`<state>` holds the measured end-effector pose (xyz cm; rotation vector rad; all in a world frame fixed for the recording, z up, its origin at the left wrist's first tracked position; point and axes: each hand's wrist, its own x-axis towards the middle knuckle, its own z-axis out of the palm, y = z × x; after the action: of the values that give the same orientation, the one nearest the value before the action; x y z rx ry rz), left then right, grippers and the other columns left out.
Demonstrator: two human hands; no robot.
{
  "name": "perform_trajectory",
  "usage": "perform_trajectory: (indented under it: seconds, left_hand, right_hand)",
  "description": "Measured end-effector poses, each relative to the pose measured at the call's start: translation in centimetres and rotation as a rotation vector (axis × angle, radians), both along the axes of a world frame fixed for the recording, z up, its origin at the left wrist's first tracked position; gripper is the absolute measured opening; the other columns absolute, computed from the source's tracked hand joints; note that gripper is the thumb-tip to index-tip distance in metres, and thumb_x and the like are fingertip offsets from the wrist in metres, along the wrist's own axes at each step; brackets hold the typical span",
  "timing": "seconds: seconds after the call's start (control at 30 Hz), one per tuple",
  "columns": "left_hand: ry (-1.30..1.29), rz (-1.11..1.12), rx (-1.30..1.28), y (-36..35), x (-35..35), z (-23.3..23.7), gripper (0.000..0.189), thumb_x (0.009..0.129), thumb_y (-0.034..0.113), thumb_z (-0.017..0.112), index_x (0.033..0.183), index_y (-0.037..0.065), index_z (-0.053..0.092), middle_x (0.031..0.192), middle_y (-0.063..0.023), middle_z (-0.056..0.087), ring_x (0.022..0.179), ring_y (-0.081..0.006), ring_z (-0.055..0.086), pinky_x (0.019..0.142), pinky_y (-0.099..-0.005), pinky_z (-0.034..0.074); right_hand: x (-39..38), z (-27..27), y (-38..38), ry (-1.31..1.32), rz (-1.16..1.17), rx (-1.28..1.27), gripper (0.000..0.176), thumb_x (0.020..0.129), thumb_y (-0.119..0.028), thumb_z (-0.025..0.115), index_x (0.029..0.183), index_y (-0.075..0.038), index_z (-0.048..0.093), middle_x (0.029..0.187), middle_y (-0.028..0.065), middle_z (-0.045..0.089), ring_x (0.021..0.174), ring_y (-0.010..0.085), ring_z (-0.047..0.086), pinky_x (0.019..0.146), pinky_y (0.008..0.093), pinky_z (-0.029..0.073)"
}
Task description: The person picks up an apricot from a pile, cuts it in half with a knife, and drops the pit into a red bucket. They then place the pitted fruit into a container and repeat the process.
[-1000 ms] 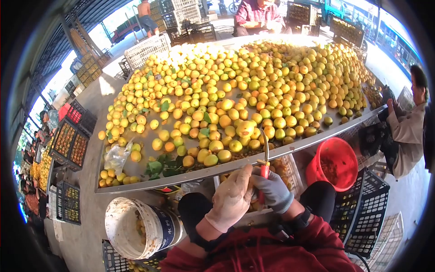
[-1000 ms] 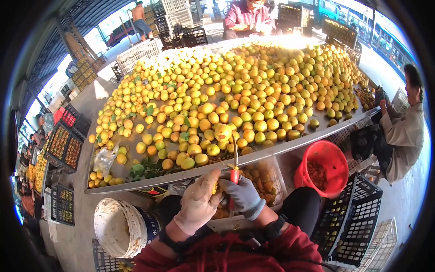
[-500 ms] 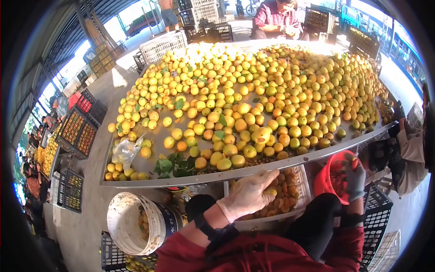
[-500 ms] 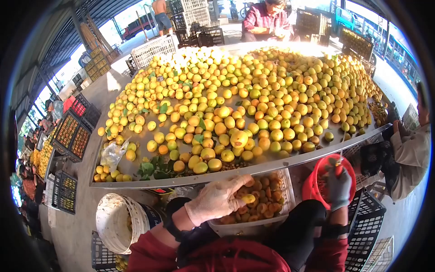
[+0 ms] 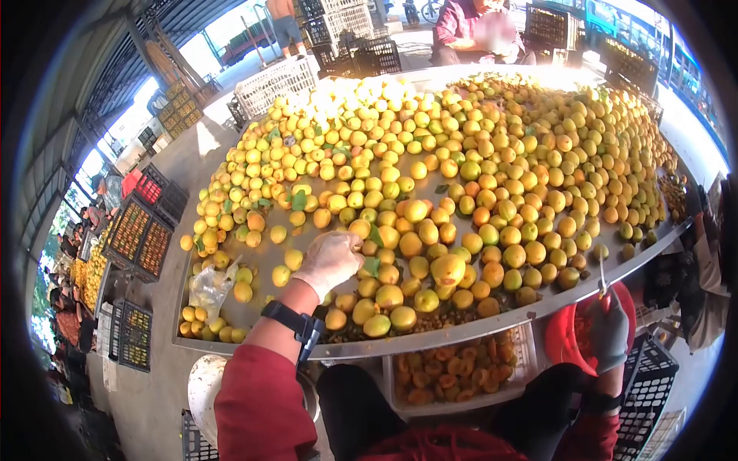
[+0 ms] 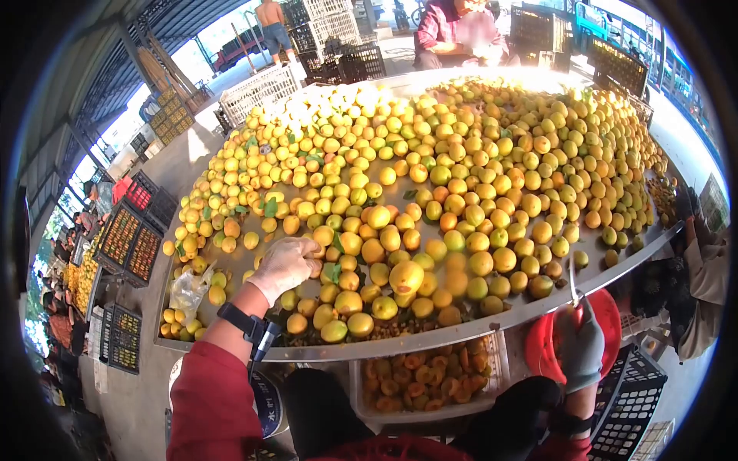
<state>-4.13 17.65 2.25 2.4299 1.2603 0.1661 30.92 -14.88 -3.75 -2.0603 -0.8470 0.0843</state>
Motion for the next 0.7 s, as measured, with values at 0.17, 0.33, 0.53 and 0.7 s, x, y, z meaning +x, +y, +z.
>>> perform_trajectory:
  seconds: [0.17, 0.33, 0.53, 0.7]
  left_hand:
    - [0.061, -0.050, 0.279, 3.4, 3.3, -2.2, 0.026, 0.072, 0.018, 0.063, 0.095, 0.004, 0.063, 0.085, -0.0119, 0.064, 0.084, -0.0290, 0.061, 0.074, -0.0373, 0.047]
    - [0.416, -0.116, 0.355, 3.6, 7.5, -4.2, 0.017, 0.066, 0.020, 0.061, 0.079, 0.008, 0.061, 0.082, -0.0060, 0.064, 0.086, -0.0287, 0.056, 0.075, -0.0379, 0.045]
    - [0.497, -0.052, 0.425, 2.4, 9.5, -4.9, 0.020, 0.065, 0.014, 0.055, 0.083, 0.009, 0.064, 0.087, -0.0073, 0.065, 0.093, -0.0268, 0.056, 0.075, -0.0370, 0.045]
    - [0.592, -0.062, 0.191, 1.2, 8.4, -3.1, 0.025, 0.069, 0.015, 0.054, 0.086, 0.004, 0.067, 0.086, -0.0138, 0.067, 0.080, -0.0291, 0.065, 0.065, -0.0404, 0.052]
  right_hand:
    - [-1.7, 0.8, 2.2, 0.009, 0.038, -0.167, 0.039, 0.079, -0.012, 0.060, 0.116, -0.001, 0.056, 0.076, 0.0189, 0.062, 0.069, 0.0264, 0.063, 0.063, 0.0330, 0.048]
    - [-2.3, 0.8, 3.3, 0.027, 0.063, -0.193, 0.038, 0.076, -0.012, 0.064, 0.112, -0.001, 0.058, 0.080, 0.0209, 0.062, 0.077, 0.0320, 0.064, 0.067, 0.0340, 0.048]
    - [-3.8, 2.2, 3.6, 0.055, 0.119, -0.154, 0.035, 0.073, -0.011, 0.064, 0.107, -0.003, 0.060, 0.076, 0.0198, 0.061, 0.073, 0.0337, 0.062, 0.064, 0.0351, 0.048]
    - [-5.5, 4.0, 3.0, -0.156, 0.261, -0.113, 0.032, 0.074, -0.013, 0.063, 0.105, -0.006, 0.061, 0.067, 0.0183, 0.059, 0.064, 0.0324, 0.062, 0.056, 0.0356, 0.048]
